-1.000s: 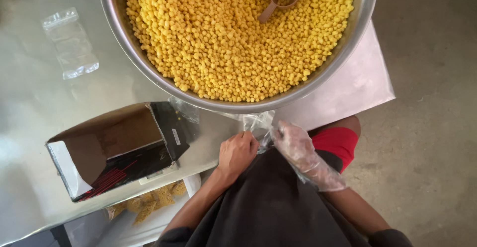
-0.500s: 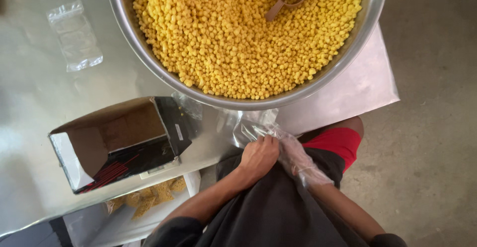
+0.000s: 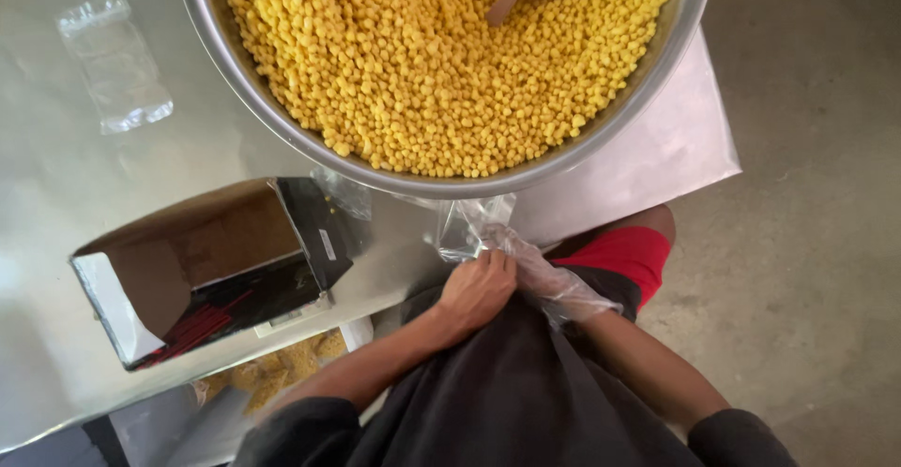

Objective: The person scoops yellow puffed snacks from a large metal bowl using a plastic scoop and pours them into clear plastic bags. The filled bags are placed into a cardboard box on a stainless steel table. The person wears disposable gloves throughout the process.

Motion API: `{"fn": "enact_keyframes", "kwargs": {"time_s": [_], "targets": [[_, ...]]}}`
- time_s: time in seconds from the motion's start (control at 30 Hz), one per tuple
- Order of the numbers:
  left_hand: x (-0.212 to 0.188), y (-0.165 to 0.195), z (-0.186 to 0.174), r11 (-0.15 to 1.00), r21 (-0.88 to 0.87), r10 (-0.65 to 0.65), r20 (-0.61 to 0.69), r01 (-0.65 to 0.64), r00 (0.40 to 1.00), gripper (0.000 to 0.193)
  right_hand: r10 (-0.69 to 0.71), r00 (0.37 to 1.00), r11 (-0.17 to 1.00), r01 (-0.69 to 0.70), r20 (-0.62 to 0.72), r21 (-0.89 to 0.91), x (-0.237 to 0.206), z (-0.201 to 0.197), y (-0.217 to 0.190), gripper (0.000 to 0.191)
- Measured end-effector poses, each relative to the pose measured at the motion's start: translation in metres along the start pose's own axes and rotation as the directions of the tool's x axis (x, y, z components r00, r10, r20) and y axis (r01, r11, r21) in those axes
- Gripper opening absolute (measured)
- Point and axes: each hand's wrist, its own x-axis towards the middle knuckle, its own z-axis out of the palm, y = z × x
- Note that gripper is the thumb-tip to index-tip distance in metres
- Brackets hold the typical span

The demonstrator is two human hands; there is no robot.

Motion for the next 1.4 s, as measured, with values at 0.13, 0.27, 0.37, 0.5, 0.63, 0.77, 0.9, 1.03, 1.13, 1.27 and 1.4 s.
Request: {"fn": "enact_keyframes", "kwargs": {"time_s": [0.13,0.27,0.37,0.5,0.63,0.77,0.9,1.03,1.13,1.27,1.4], "targets": [[-0.010,-0.008,0.007,0.997,-0.049,0.055,-0.013,-0.056,0.998,0.015,0.397,0.918,0.511,-0.221,0.001,0.831,0.015,0.006,-0.011,0.038],[-0.003,-0.007,0.010,0.992,-0.125,-0.004,-0.070,-0.005,0.998,0.017,0.472,0.880,0.404,-0.264,0.047,0.876,0.027,0.018,-0.014,0.038],[0.002,-0.009,0.013,0.999,0.019,0.031,-0.010,-0.031,0.999,0.014,0.438,0.899,0.586,-0.294,0.010,0.755,0.033,0.030,-0.003,0.039],[-0.005,-0.015,0.017,0.996,0.059,0.065,-0.014,-0.064,0.998,0.014,0.408,0.913,0.723,-0.308,-0.024,0.618,0.042,0.036,0.006,0.040],[-0.009,-0.003,0.009,0.990,0.087,0.116,-0.029,-0.113,0.993,0.022,0.370,0.928,0.853,-0.315,-0.054,0.416,0.056,0.029,0.000,0.041],[0.003,0.020,-0.024,0.961,-0.146,0.225,-0.080,-0.234,0.971,0.036,0.291,0.951,0.956,-0.294,-0.108,-0.015,0.048,0.026,-0.005,0.043],[-0.016,-0.026,-0.071,0.990,-0.015,0.135,-0.243,-0.143,0.961,0.096,0.225,0.958,0.757,-0.287,-0.178,-0.587,-0.004,0.018,-0.005,0.044],[-0.007,-0.041,-0.075,0.987,-0.084,0.144,0.049,-0.140,0.988,0.101,0.178,0.965,0.590,-0.262,-0.194,-0.763,-0.036,0.047,-0.009,0.046],[0.004,-0.046,-0.074,0.977,-0.204,0.088,0.128,-0.060,0.988,0.081,0.172,0.963,0.299,-0.249,-0.205,-0.921,-0.043,0.078,-0.031,0.045],[0.010,-0.046,-0.081,0.949,-0.294,0.119,0.006,-0.112,0.993,0.089,0.214,0.958,-0.434,-0.081,-0.190,-0.897,-0.038,0.068,-0.053,0.038],[0.023,-0.033,-0.067,0.938,-0.219,0.276,0.009,-0.267,0.961,0.090,0.257,0.924,-0.553,-0.100,-0.283,-0.827,-0.029,0.009,-0.028,0.047]]}}
